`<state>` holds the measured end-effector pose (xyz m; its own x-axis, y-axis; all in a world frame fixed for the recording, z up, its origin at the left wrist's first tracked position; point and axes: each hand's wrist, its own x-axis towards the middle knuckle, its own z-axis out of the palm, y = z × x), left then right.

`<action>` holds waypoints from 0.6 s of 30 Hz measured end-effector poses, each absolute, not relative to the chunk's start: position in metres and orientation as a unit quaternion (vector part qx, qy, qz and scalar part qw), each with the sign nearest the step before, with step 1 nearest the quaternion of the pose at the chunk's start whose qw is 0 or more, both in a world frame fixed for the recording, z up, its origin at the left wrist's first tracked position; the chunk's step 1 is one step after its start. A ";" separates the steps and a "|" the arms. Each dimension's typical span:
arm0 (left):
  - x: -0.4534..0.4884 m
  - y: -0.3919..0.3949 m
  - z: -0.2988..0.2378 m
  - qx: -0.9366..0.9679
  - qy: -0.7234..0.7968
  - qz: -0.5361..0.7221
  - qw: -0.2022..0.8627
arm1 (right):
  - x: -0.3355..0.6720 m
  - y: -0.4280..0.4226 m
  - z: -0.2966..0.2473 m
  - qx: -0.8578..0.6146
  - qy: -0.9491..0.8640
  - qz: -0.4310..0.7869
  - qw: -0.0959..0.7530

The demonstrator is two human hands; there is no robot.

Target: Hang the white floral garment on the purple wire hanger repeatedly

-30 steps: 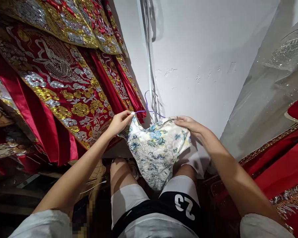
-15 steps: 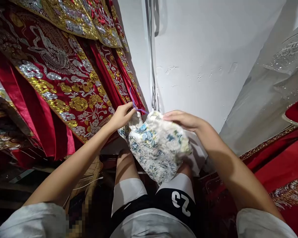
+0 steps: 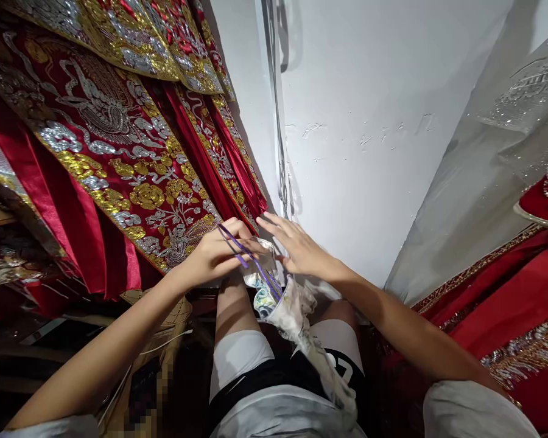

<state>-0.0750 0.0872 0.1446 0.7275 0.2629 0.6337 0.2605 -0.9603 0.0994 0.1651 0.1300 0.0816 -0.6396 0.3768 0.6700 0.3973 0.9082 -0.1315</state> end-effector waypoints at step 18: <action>-0.045 0.068 0.144 0.822 0.137 0.518 0.195 | 0.184 0.125 0.067 -0.172 -0.872 -0.085 0.450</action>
